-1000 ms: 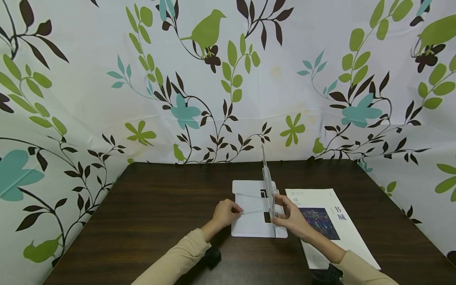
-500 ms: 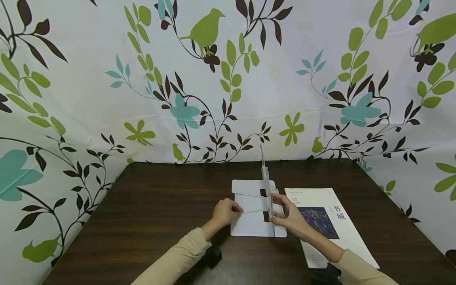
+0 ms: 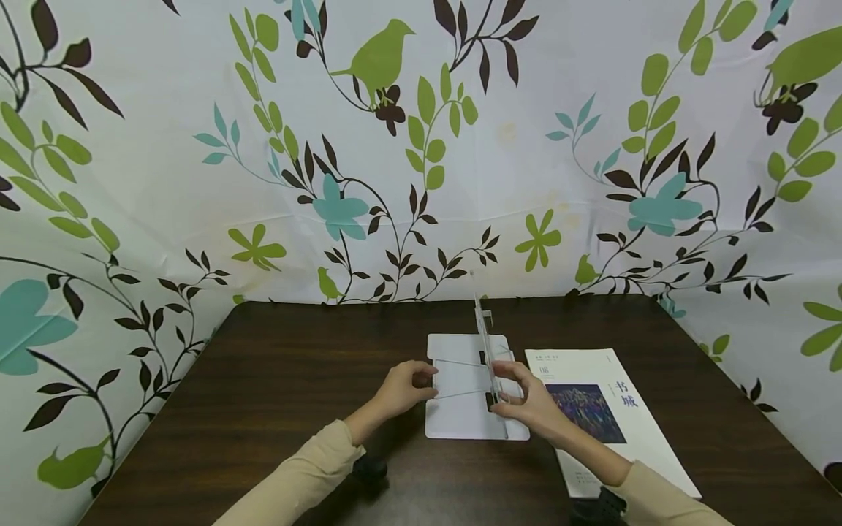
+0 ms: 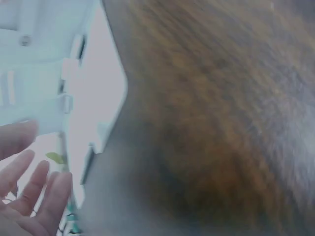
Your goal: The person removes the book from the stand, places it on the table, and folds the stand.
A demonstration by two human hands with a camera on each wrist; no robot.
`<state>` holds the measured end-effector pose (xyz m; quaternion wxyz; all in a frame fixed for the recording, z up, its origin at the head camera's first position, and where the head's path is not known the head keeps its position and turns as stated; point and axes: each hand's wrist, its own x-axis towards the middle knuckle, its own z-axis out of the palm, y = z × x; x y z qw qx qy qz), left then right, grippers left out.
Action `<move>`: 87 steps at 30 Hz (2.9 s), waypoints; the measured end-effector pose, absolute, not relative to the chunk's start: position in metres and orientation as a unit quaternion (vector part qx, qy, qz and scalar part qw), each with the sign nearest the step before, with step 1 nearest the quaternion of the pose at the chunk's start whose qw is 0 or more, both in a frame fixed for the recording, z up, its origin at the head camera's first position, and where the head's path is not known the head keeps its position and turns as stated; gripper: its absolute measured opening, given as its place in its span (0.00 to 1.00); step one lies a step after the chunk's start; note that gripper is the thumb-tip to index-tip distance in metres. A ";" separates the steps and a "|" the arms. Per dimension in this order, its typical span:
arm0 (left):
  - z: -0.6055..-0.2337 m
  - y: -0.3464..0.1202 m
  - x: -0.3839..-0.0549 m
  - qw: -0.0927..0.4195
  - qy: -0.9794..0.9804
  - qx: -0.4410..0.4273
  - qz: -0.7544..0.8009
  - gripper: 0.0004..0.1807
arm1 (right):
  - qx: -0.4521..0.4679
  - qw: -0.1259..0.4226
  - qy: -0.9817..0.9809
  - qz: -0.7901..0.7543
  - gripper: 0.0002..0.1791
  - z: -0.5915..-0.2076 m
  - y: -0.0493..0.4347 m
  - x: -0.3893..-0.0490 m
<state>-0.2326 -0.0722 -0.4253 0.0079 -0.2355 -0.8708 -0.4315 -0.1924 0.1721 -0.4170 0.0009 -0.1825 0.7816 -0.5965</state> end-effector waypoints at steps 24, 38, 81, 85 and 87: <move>-0.349 -0.082 -0.193 -0.132 -0.720 -0.243 -0.637 0.39 | -0.165 -0.008 0.868 -0.468 0.34 -0.408 0.143 -0.194; -0.362 -0.078 -0.190 -0.102 -0.708 -0.188 -0.673 0.33 | -0.165 -0.006 0.869 -0.467 0.36 -0.411 0.138 -0.195; -0.439 -0.125 -0.182 -0.119 -0.744 -0.085 -0.653 0.33 | -0.170 0.095 0.806 -0.558 0.30 -0.443 0.151 -0.189; -0.444 -0.126 -0.180 -0.118 -0.750 -0.084 -0.645 0.33 | -0.164 0.106 0.808 -0.556 0.31 -0.442 0.149 -0.188; -0.446 -0.126 -0.179 -0.117 -0.751 -0.084 -0.644 0.33 | -0.160 0.110 0.811 -0.552 0.31 -0.441 0.148 -0.188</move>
